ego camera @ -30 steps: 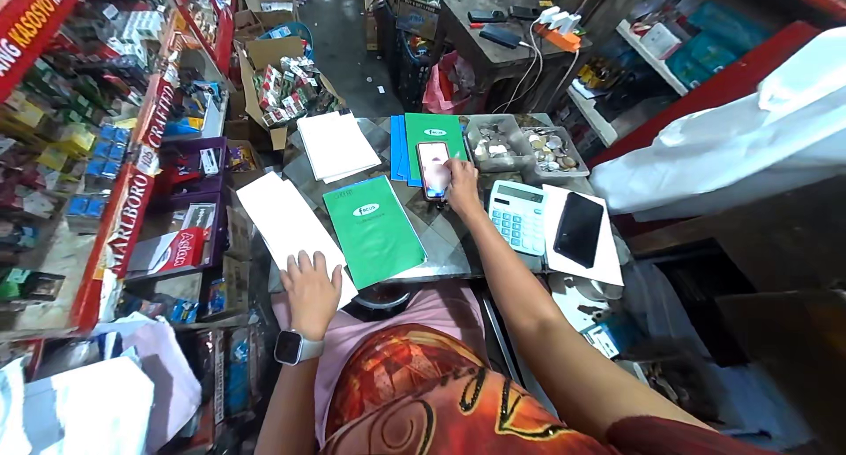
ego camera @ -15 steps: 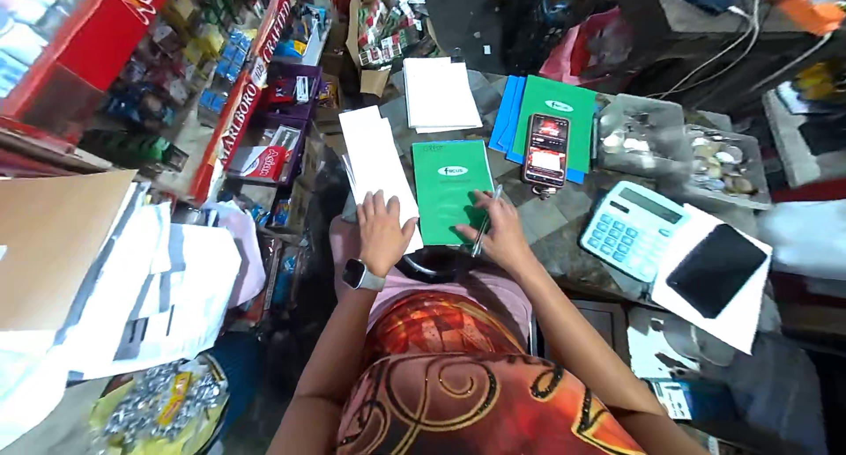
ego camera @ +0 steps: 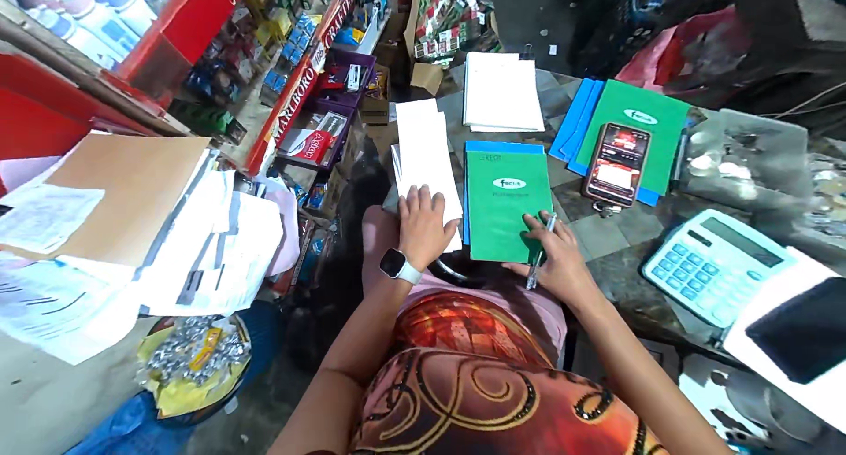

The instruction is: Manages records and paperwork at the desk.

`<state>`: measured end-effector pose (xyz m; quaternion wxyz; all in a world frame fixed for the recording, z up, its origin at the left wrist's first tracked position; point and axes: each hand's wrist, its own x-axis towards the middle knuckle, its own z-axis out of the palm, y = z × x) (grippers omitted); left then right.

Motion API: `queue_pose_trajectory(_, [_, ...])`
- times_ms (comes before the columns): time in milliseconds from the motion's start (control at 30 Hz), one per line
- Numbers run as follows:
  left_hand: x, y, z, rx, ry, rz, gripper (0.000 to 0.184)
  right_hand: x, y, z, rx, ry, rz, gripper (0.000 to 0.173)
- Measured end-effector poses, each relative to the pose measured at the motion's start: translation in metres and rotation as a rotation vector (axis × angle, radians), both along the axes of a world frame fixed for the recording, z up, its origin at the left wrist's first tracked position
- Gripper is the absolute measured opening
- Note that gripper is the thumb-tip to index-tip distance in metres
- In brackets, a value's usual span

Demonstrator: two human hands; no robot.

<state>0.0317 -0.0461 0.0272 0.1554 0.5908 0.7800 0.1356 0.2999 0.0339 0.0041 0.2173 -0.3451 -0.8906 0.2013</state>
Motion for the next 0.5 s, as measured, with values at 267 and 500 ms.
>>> queue_pose_trajectory(267, [0.003,0.006,0.01,-0.032,0.003,0.0,0.06,0.007,-0.007,0.006,0.009,0.061,-0.054,0.067])
queue_pose_trajectory(500, [0.011,0.015,0.007,-0.028,0.0,-0.007,0.061,0.011,-0.017,0.041,-0.041,-0.026,-0.146,0.062])
